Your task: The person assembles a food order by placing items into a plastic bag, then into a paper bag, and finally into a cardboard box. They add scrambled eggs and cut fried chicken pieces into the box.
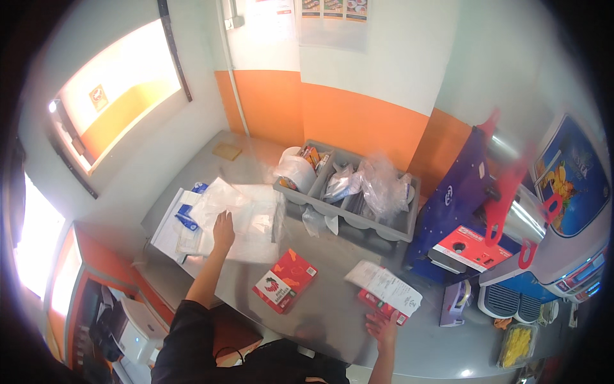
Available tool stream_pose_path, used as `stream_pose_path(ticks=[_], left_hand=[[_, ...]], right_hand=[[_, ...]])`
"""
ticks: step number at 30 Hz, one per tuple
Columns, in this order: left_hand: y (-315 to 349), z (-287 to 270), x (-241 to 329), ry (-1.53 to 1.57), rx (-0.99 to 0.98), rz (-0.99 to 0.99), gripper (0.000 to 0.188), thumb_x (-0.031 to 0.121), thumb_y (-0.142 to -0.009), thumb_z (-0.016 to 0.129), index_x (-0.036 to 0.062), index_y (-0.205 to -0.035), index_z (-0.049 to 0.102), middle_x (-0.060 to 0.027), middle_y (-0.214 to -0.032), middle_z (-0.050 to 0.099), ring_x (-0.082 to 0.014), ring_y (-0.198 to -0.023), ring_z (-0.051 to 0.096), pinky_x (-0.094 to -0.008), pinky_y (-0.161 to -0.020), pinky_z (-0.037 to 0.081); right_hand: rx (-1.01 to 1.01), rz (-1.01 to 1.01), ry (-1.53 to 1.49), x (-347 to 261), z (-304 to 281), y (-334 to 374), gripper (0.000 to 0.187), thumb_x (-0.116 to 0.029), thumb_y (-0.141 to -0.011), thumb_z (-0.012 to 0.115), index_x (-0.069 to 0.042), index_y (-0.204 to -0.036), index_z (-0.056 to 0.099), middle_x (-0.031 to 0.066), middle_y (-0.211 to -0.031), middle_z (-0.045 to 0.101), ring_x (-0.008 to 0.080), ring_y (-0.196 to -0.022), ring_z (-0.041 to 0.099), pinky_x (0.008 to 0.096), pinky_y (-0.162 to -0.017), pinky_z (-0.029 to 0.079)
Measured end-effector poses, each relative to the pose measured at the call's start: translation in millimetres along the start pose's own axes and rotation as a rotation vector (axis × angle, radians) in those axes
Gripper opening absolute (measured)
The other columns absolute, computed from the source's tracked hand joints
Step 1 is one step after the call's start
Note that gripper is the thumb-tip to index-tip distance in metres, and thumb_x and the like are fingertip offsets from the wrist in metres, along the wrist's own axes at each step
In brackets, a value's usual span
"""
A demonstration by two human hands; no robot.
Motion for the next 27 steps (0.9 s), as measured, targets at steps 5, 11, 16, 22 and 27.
stream_pose_path(ticks=[5,11,16,22,27], left_hand=[[-36,-44,13,0.176,-0.238,-0.029,0.042,0.005,-0.076,0.064,0.0042,-0.117,0.055,-0.0158,-0.118,0.055,-0.0296,-0.115,0.049,-0.0407,-0.093,0.042],[-70,-40,0,-0.064,0.014,0.187,0.020,0.016,-0.079,0.064,0.0116,-0.099,0.067,-0.0091,-0.103,0.063,-0.0237,-0.107,0.053,-0.0431,-0.097,0.038],[-99,-88,-32,0.429,0.095,0.047,0.013,0.005,-0.083,0.054,0.0043,-0.090,0.065,-0.0133,-0.093,0.068,-0.0292,-0.086,0.066,-0.0383,-0.075,0.051],[-122,-256,16,1.032,-0.054,-0.091,0.016,0.010,-0.099,0.043,-0.0001,-0.105,0.053,-0.0085,-0.085,0.066,-0.0162,-0.074,0.062,-0.0267,-0.069,0.049],[-87,-304,18,1.451,-0.052,0.032,0.018,0.013,-0.101,0.042,0.0025,-0.115,0.046,-0.0072,-0.082,0.063,-0.0111,-0.065,0.052,-0.0227,-0.062,0.044]], right_hand=[[-0.035,-0.268,0.292,-6,118,11,0.061,-0.057,-0.087,0.056,-0.004,-0.118,0.055,0.0156,-0.109,0.064,0.0255,-0.089,0.064,0.0379,-0.077,0.051],[-0.349,-0.953,1.321,2,261,59,0.081,-0.046,-0.069,0.076,-0.026,-0.140,0.043,0.0180,-0.153,0.019,0.0409,-0.141,0.017,0.0638,-0.109,0.014],[-0.361,-0.811,1.560,-18,255,40,0.083,-0.039,-0.065,0.077,-0.033,-0.140,0.043,0.0160,-0.156,0.015,0.0412,-0.143,0.010,0.0678,-0.109,0.006],[0.024,-0.732,1.709,-50,234,14,0.073,-0.021,-0.069,0.070,-0.023,-0.138,0.045,0.0159,-0.148,0.031,0.0404,-0.138,0.025,0.0591,-0.112,0.014],[-0.534,-0.754,0.876,-45,282,28,0.052,-0.018,-0.081,0.059,-0.002,-0.129,0.050,0.0190,-0.137,0.046,0.0318,-0.125,0.045,0.0425,-0.107,0.034]])
Point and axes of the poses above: each hand's wrist, its own y-axis away from the middle knuckle, its own z-axis out of the palm, x = y × z, the point moved 4 cm from there along -y, towards the middle knuckle
